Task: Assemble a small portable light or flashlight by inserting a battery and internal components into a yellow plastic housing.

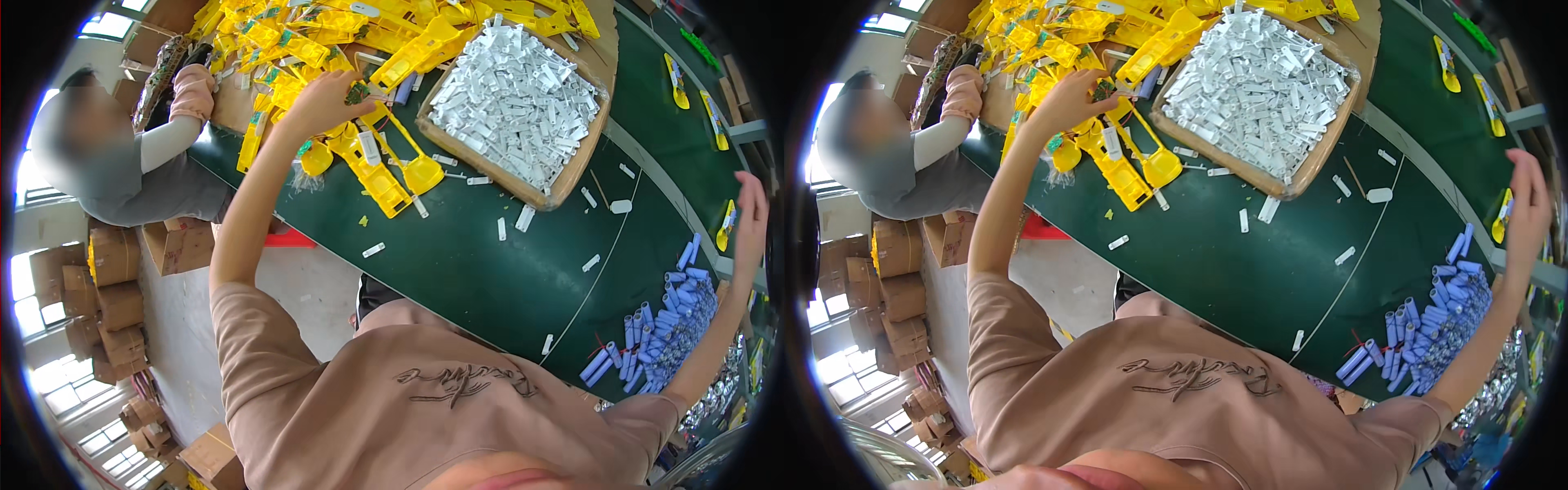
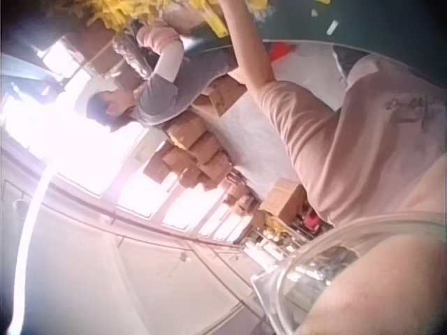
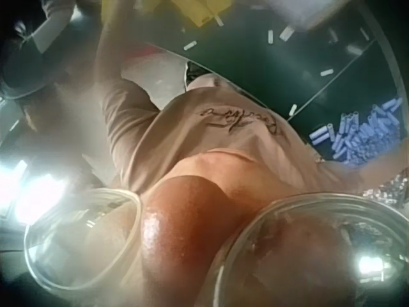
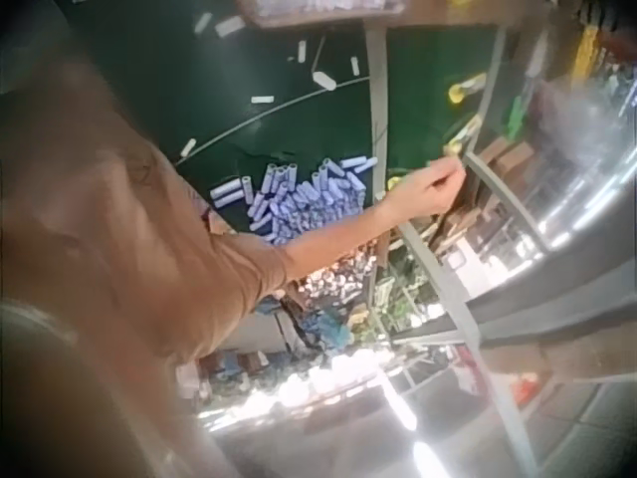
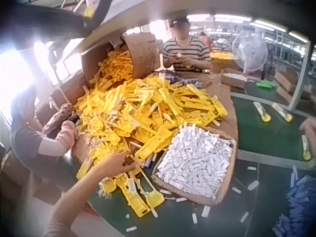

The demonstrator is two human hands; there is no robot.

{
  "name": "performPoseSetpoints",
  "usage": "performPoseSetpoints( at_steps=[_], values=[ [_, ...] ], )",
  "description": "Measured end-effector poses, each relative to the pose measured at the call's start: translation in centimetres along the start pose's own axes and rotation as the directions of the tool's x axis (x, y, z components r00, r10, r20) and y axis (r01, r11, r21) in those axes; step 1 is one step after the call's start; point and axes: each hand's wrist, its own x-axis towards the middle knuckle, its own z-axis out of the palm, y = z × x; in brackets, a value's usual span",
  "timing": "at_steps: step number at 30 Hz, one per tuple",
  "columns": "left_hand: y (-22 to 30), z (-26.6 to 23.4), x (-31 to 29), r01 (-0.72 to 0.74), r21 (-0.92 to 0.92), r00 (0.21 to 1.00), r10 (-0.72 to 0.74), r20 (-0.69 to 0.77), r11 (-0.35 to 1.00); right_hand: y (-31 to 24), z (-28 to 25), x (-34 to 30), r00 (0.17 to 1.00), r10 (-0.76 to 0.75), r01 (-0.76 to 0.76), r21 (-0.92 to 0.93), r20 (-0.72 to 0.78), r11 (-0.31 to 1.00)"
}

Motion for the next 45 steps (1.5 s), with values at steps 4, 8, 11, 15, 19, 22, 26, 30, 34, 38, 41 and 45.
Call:
performPoseSetpoints(
  at_steps=[4, 8, 11, 15, 19, 22, 26, 30, 34, 38, 41, 45],
  values=[
    [-0.3, 0.3, -0.3, -0.034, -0.13, 0.999, 0.036, 0.008, 0.991, -12.0, 2.6, -1.9, 0.981, -0.141, 0.122, 0.145, 0.134, 0.982],
    [-3.2, 0.0, -2.3, -0.077, -0.328, 0.993, 0.042, -0.112, 0.942, -20.0, 7.0, -2.9, 0.92, -0.172, 0.012, 0.415, 0.351, 0.91],
    [-3.0, -0.7, -2.9, -0.072, -0.411, 0.996, 0.047, -0.071, 0.909, -25.9, 12.7, -5.8, 0.766, -0.397, 0.186, 0.416, 0.506, 0.89],
    [-2.9, -0.4, -3.5, -0.123, -0.475, 0.991, 0.08, -0.11, 0.871, -30.1, 21.2, -7.1, 0.696, -0.583, 0.495, 0.309, 0.418, 0.812],
    [-3.1, 1.5, -4.0, -0.221, -0.439, 0.962, 0.121, -0.245, 0.871, -31.9, 24.8, -7.2, 0.706, -0.553, 0.545, 0.16, 0.442, 0.823],
    [-3.5, 2.1, -3.0, -0.202, -0.26, 0.963, 0.143, -0.23, 0.944, -33.1, 26.1, -6.6, 0.709, -0.561, 0.535, 0.19, 0.427, 0.823],
    [-3.6, 1.5, -1.7, -0.137, -0.258, 0.986, 0.107, -0.125, 0.956, -34.8, 28.2, -5.8, 0.737, -0.565, 0.553, 0.15, 0.372, 0.82],
    [-5.1, 2.4, -2.0, -0.107, -0.441, 0.987, 0.043, -0.152, 0.891, -35.3, 28.7, -5.0, 0.766, -0.424, 0.377, 0.197, 0.483, 0.905],
    [-5.3, 2.8, -1.9, -0.136, -0.433, 0.967, 0.025, -0.252, 0.891, -35.3, 28.6, -3.9, 0.778, -0.309, 0.16, 0.303, 0.547, 0.939],
    [-5.1, 2.5, -1.3, -0.259, -0.291, 0.955, 0.199, -0.219, 0.921, -35.5, 28.5, -3.5, 0.847, -0.426, 0.34, 0.29, 0.319, 0.894],
    [-5.5, 2.7, -1.3, -0.367, -0.251, 0.912, 0.294, -0.285, 0.896, -35.2, 26.6, -0.7, 0.894, -0.409, 0.339, 0.322, 0.183, 0.884],
    [-4.1, 2.0, -2.1, -0.366, -0.116, 0.91, 0.329, -0.252, 0.924, -35.4, 24.2, 4.0, 0.902, -0.375, 0.267, 0.405, 0.215, 0.874]
  ],
)
